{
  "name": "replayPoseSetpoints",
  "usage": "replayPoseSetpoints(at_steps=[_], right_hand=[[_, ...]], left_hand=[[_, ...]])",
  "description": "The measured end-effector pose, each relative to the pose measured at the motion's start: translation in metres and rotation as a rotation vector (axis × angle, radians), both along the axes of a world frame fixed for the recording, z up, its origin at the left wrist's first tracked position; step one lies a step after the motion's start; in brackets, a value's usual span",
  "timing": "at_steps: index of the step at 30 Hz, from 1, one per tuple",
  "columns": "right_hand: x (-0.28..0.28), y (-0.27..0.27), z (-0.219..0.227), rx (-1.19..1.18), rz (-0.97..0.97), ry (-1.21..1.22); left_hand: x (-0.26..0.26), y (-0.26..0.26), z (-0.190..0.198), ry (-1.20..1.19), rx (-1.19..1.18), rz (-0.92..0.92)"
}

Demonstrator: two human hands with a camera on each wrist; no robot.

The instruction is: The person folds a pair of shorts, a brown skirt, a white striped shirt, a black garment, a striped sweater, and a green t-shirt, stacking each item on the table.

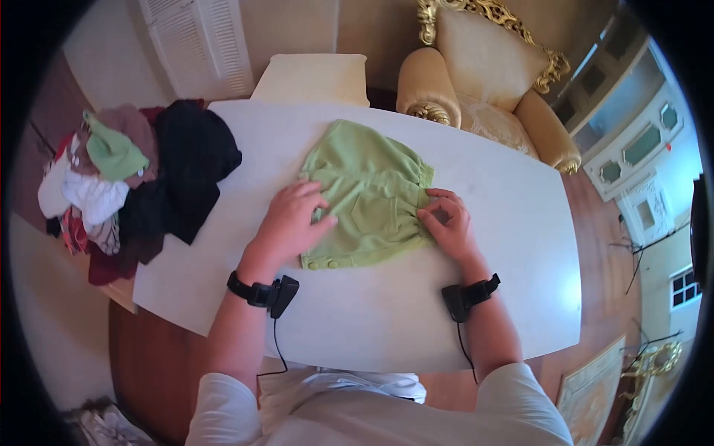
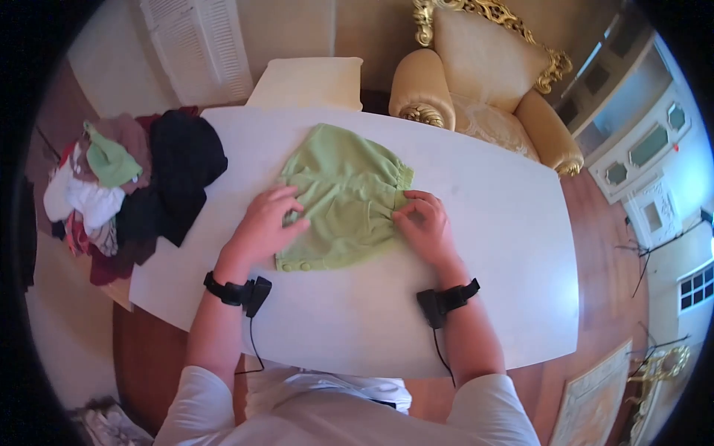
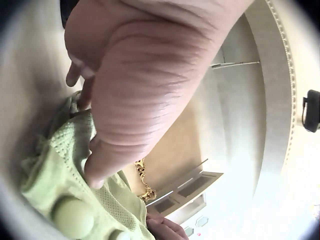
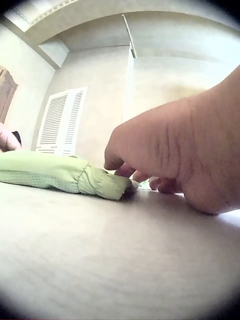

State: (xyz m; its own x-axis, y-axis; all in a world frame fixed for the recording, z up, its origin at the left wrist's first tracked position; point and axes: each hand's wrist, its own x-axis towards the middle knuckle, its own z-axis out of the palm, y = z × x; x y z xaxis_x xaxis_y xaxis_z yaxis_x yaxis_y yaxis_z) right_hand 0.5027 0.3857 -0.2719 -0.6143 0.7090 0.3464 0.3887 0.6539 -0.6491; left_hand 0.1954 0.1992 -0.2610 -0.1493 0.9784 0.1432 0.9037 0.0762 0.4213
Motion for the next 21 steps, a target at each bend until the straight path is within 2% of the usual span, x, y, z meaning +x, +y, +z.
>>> replayPoseSetpoints(at_steps=[3, 6, 9, 12, 15, 16, 19, 21], right_hand=[[-0.004, -0.005, 0.002, 0.050, 0.032, 0.003], [-0.004, -0.006, 0.002, 0.092, 0.095, -0.001], [-0.003, -0.003, -0.003, 0.108, 0.153, -0.016], [-0.001, -0.002, -0.003, 0.125, 0.212, -0.036], [0.004, -0.002, -0.002, 0.007, 0.276, -0.033], [0.006, 0.000, 0.000, -0.047, 0.303, -0.027], [0.009, 0.011, -0.015, 0.011, 0.244, -0.045], [0.006, 0.012, -0.017, 0.208, -0.031, 0.048]], left_hand=[[0.006, -0.004, 0.007, -0.019, 0.156, 0.069], [0.012, -0.010, 0.004, 0.114, 0.058, 0.223], [0.000, -0.004, -0.005, 0.110, 0.004, 0.326], [-0.008, 0.006, -0.014, -0.122, 0.124, 0.278], [0.001, 0.007, -0.011, 0.025, 0.284, 0.166], [0.003, 0.007, -0.007, 0.065, 0.240, 0.126], [0.004, 0.000, -0.002, 0.121, 0.121, 0.043], [0.005, -0.003, -0.003, 0.069, 0.041, 0.011]])
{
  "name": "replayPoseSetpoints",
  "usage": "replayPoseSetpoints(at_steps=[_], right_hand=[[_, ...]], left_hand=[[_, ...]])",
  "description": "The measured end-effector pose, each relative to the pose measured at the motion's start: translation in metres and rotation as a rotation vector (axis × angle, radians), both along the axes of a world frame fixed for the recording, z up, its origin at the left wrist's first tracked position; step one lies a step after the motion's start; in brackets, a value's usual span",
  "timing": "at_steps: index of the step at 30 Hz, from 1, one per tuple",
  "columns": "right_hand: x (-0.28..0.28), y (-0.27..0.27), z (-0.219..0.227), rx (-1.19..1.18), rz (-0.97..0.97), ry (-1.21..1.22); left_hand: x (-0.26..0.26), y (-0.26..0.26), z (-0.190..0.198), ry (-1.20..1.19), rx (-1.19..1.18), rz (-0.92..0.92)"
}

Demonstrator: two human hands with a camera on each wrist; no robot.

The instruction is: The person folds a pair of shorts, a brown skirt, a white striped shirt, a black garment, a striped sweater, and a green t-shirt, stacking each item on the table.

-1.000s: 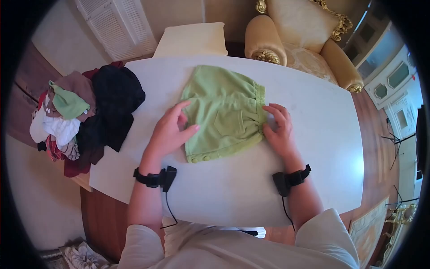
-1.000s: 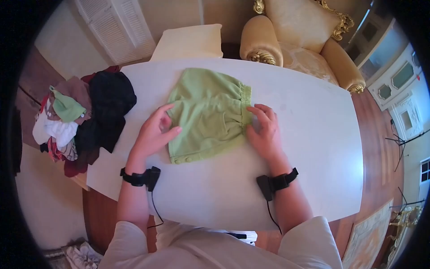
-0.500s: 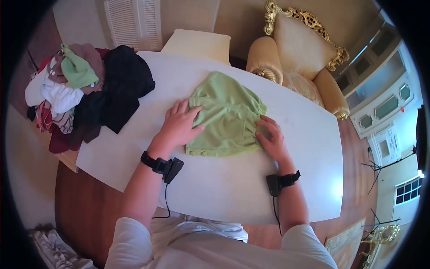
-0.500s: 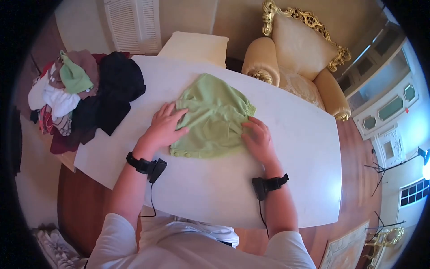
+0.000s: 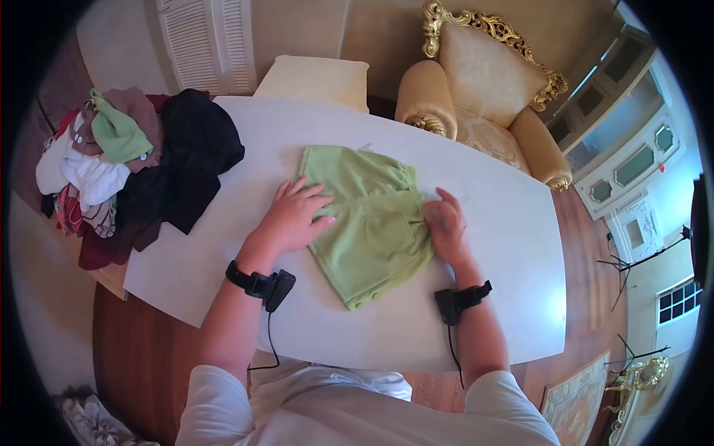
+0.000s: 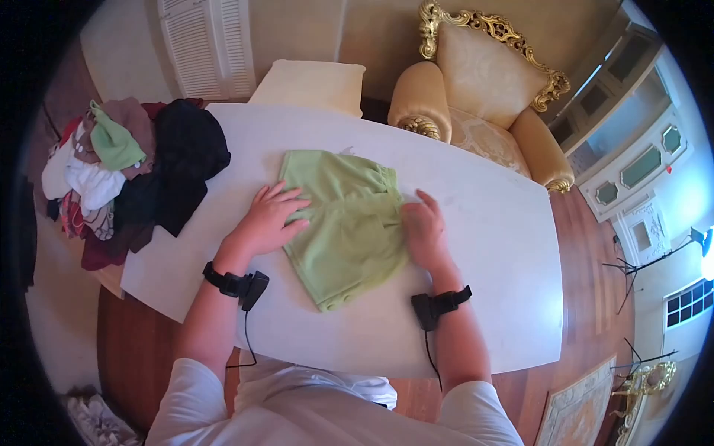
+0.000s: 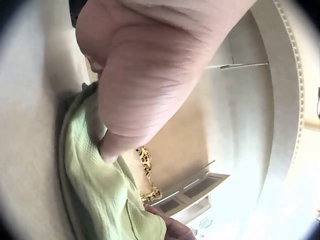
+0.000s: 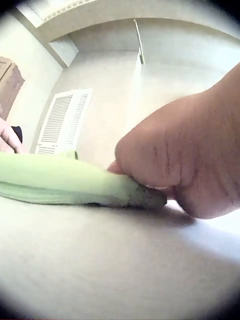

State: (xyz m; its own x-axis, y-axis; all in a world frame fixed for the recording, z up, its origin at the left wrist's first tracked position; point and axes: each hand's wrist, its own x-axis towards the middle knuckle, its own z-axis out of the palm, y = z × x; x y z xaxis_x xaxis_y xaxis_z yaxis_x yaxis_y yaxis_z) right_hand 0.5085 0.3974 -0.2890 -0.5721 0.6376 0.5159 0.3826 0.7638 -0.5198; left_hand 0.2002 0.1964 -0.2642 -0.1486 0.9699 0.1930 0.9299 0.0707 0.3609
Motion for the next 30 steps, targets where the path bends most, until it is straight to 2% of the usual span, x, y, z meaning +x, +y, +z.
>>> replayPoseSetpoints(at_steps=[1, 4, 5, 8, 9, 12, 15, 16, 18, 21, 25, 27, 30], right_hand=[[-0.001, -0.001, 0.001, 0.094, -0.133, 0.056], [0.003, 0.002, 0.010, -0.070, -0.323, 0.197], [0.002, 0.002, 0.010, -0.018, -0.322, 0.236], [-0.003, -0.009, 0.013, -0.331, -0.188, 0.207], [-0.005, -0.015, 0.018, -0.363, -0.149, 0.126], [-0.010, -0.026, 0.029, -0.113, 0.063, -0.057], [-0.011, -0.028, 0.032, 0.005, 0.114, -0.105], [-0.009, -0.028, 0.028, 0.058, 0.132, -0.111], [-0.006, -0.018, 0.018, 0.038, 0.119, -0.108], [-0.003, -0.013, 0.013, -0.027, 0.085, -0.086], [-0.007, -0.026, 0.029, -0.096, 0.094, -0.097], [-0.008, -0.029, 0.028, -0.003, 0.099, -0.169], [-0.005, -0.026, 0.021, 0.021, 0.109, -0.185]], left_hand=[[0.004, -0.002, 0.005, -0.009, -0.002, 0.002], [0.017, -0.011, 0.037, -0.014, -0.056, 0.047], [0.021, -0.011, 0.043, -0.005, -0.107, 0.086], [0.031, -0.006, 0.072, -0.115, -0.392, 0.227], [0.032, -0.003, 0.078, -0.170, -0.508, 0.277], [0.007, -0.005, 0.029, -0.057, 0.136, 0.327], [-0.012, -0.005, 0.013, 0.092, 0.148, 0.475], [-0.014, -0.006, 0.016, 0.076, 0.095, 0.474], [-0.017, -0.009, 0.023, 0.043, -0.011, 0.471], [-0.019, -0.010, 0.021, 0.151, 0.024, 0.507], [-0.031, -0.008, 0.016, 0.035, -0.077, 0.511], [-0.036, -0.007, 0.013, -0.039, -0.125, 0.467], [-0.041, -0.005, 0.003, -0.132, -0.029, 0.447]])
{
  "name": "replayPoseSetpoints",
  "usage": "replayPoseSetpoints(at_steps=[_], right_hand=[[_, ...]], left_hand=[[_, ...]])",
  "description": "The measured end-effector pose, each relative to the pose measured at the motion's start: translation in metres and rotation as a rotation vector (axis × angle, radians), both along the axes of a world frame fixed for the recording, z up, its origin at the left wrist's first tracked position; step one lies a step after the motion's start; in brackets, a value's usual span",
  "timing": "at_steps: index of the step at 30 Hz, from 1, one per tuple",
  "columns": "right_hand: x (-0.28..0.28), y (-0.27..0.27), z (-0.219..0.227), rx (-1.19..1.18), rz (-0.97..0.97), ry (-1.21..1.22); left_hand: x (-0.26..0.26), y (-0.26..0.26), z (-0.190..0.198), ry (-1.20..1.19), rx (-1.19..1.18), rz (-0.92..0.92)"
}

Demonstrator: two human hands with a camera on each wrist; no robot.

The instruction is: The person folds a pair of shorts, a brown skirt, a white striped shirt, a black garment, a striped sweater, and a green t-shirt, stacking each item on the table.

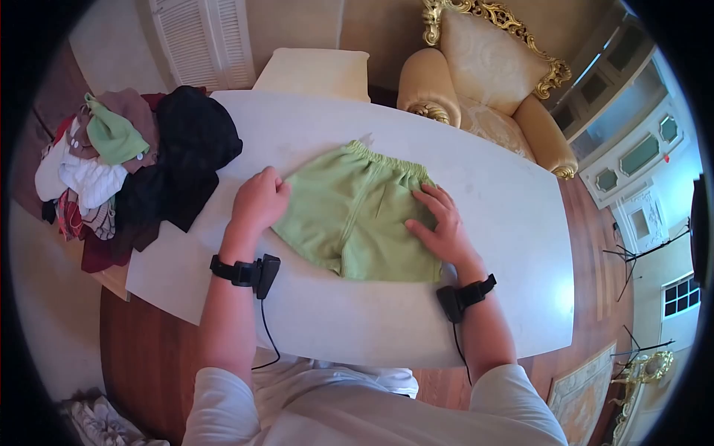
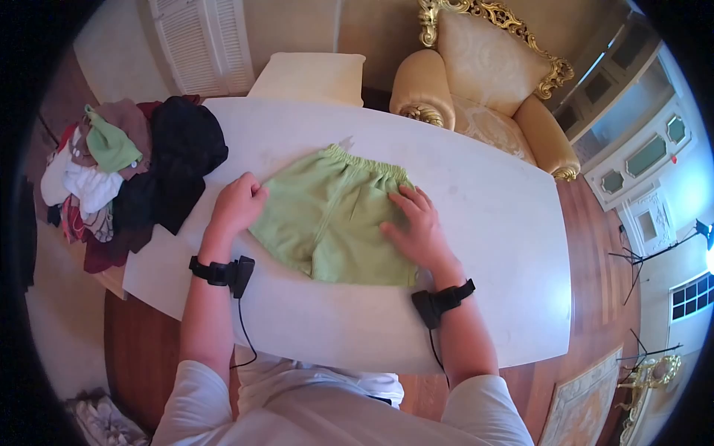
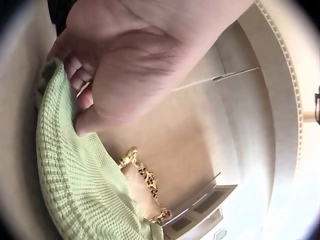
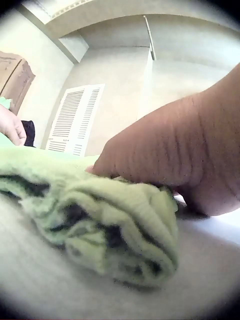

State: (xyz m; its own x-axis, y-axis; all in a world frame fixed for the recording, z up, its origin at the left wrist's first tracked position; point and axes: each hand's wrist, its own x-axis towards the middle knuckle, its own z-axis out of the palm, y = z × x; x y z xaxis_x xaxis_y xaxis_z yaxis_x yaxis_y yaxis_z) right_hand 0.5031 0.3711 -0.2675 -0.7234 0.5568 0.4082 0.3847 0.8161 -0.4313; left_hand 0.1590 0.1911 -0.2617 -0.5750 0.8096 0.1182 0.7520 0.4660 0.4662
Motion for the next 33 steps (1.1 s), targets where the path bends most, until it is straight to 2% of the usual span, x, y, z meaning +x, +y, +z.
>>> replayPoseSetpoints(at_steps=[3, 6, 12, 16, 19, 22, 25, 28, 33], right_hand=[[0.000, 0.001, 0.001, -0.067, -0.022, 0.068], [0.000, 0.006, 0.001, -0.102, -0.044, 0.140], [0.004, 0.003, 0.002, -0.098, -0.025, 0.114], [0.004, 0.007, 0.001, -0.112, -0.028, 0.162], [0.002, 0.012, -0.007, -0.005, -0.193, 0.225], [0.004, 0.011, 0.000, -0.061, -0.390, 0.142], [0.007, 0.012, -0.005, -0.176, -0.343, 0.064], [0.007, 0.011, -0.004, -0.182, -0.270, 0.140], [0.007, 0.020, -0.014, -0.089, -0.348, 0.301]], left_hand=[[0.001, 0.001, 0.004, -0.131, 0.113, 0.039], [-0.004, 0.007, -0.008, -0.209, 0.143, 0.053], [0.002, 0.006, 0.007, -0.184, -0.011, -0.026], [-0.002, 0.008, 0.001, -0.352, 0.081, -0.115], [-0.007, 0.013, -0.015, -0.557, 0.204, -0.119], [-0.003, 0.012, -0.018, -0.715, 0.237, -0.143], [-0.001, 0.013, -0.013, -0.774, 0.228, -0.163], [0.004, 0.012, -0.006, -0.812, 0.226, -0.175], [0.009, 0.007, 0.005, -0.916, 0.207, -0.205]])
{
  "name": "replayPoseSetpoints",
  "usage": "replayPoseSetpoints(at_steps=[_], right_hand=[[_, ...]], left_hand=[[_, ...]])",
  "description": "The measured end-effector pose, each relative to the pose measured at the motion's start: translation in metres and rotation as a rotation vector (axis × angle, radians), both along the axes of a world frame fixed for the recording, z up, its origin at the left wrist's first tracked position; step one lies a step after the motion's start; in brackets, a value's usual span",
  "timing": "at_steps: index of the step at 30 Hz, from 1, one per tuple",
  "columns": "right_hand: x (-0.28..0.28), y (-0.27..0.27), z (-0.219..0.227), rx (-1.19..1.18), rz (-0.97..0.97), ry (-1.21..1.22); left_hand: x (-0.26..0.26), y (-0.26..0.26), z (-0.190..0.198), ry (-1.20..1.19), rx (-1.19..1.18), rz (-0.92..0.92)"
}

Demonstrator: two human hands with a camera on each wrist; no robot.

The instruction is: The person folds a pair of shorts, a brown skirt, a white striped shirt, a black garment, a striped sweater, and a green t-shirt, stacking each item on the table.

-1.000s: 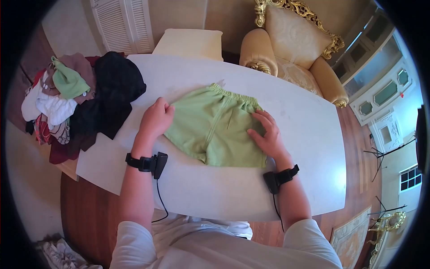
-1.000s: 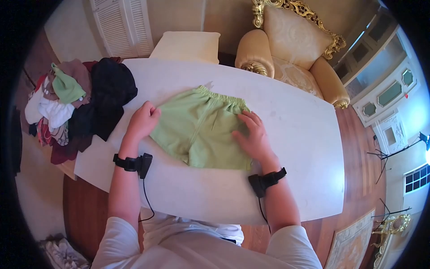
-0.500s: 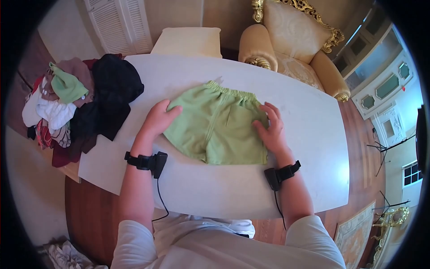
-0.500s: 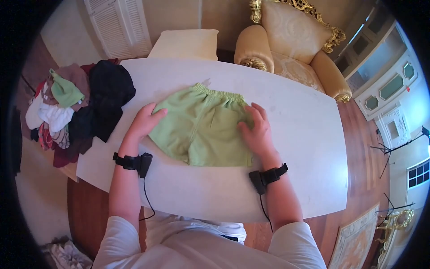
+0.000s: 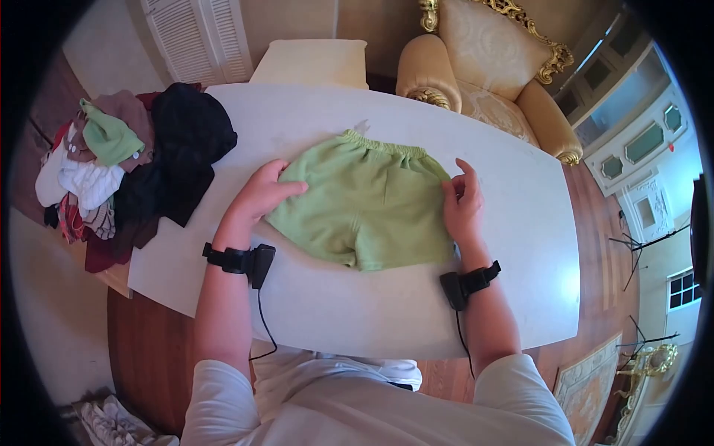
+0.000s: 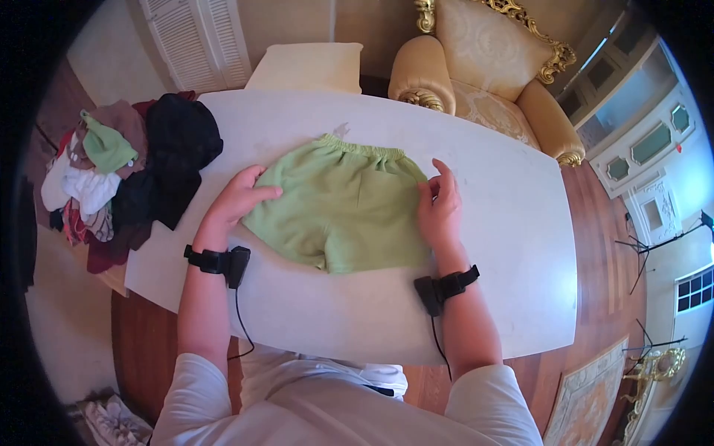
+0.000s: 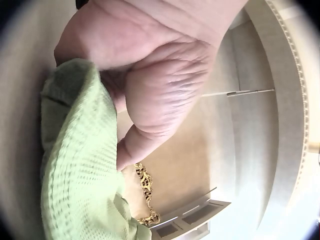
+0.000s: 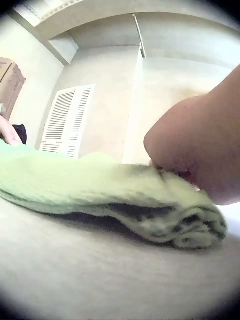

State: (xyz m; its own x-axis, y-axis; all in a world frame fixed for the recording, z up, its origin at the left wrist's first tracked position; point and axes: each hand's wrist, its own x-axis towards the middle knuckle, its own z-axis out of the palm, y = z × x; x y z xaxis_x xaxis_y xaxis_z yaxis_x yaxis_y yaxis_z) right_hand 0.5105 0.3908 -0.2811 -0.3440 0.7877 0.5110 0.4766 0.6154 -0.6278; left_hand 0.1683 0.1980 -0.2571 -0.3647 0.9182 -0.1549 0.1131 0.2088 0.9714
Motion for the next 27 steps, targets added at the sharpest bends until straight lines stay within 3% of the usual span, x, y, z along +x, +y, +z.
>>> replayPoseSetpoints(at_steps=[3, 9, 15, 21, 27], right_hand=[[0.006, 0.007, -0.008, 0.028, 0.007, -0.027], [0.003, 0.002, -0.004, -0.020, 0.006, -0.067], [0.008, 0.005, -0.009, 0.076, 0.062, -0.149], [0.008, 0.005, -0.008, 0.064, 0.079, -0.154], [0.006, 0.004, -0.008, 0.034, 0.095, -0.112]], left_hand=[[-0.013, 0.005, -0.017, 0.040, -0.058, 0.005], [-0.009, 0.004, -0.010, 0.106, -0.065, -0.003], [0.001, 0.002, -0.008, -0.002, 0.021, 0.200], [-0.019, 0.004, -0.020, 0.161, -0.092, 0.028], [-0.016, 0.004, -0.018, 0.215, -0.083, 0.037]])
